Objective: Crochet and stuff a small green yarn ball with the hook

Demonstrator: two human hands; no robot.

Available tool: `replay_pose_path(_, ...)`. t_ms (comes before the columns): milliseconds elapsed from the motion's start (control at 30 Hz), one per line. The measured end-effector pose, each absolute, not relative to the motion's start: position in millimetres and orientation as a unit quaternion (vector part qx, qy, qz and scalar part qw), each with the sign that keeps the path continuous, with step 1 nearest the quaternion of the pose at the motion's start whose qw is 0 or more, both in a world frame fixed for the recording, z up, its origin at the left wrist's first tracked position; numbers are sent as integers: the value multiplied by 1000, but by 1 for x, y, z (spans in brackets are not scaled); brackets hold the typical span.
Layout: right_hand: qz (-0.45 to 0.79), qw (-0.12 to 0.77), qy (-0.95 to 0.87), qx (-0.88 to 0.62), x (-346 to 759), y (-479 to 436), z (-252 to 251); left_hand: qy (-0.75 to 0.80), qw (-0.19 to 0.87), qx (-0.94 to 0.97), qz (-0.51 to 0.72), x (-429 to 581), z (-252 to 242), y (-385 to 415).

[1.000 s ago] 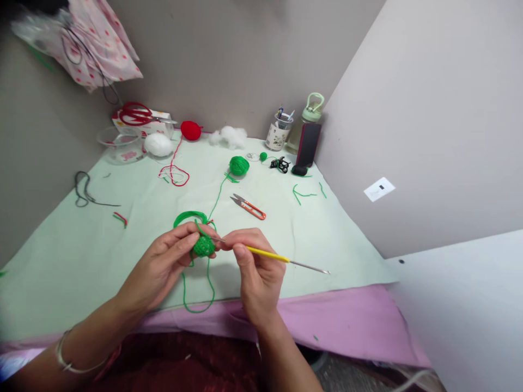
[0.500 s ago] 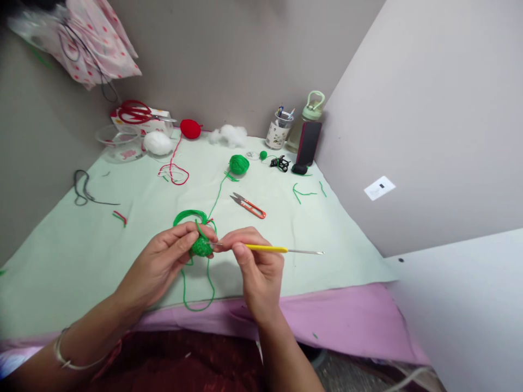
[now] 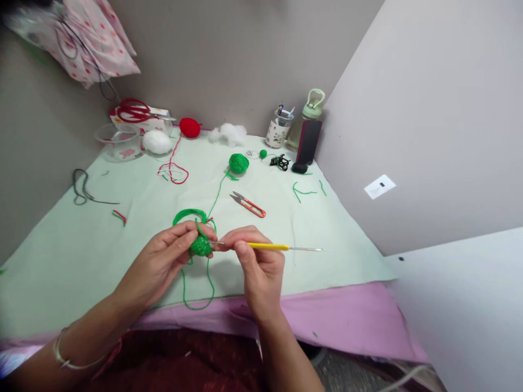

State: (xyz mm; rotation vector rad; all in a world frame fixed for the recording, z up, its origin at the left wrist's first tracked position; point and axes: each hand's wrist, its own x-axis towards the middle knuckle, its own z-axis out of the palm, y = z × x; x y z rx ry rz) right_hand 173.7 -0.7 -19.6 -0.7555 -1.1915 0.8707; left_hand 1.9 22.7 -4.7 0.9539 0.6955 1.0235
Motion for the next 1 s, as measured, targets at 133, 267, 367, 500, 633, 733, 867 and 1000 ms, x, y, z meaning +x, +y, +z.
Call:
replay_pose_path(133,371,677,-539,-338,173,-1,-19,318,705,435,461,1,-5,23)
replay_pose_path(267,353,678,-548,-339,173,-2,-18,312,697,446,467,0,-8,23)
replay_pose_path(367,339,675,-556,-346,173,-3,-17,316,686,462,465,-1,-10,23)
replay_pose_path(500,328,677,-558,-349,172,-2,-16,326,669,482,463,-3,-12,23)
replay_pose_path(633,361,688,-534,-333,169,-1,-20,320,682,471,459,0,-10,22)
replay_pose_path(733,380,693,-517,-330,167,0,-23,312,697,452,461,3,-7,21)
replay_pose_path(867,392,700,-501,-324,166,0,-23,310,702,440,466,5,-6,21)
replay_pose_path(1000,396,703,-494,-324,167,0,-22,317,699,444,463,3,-5,20)
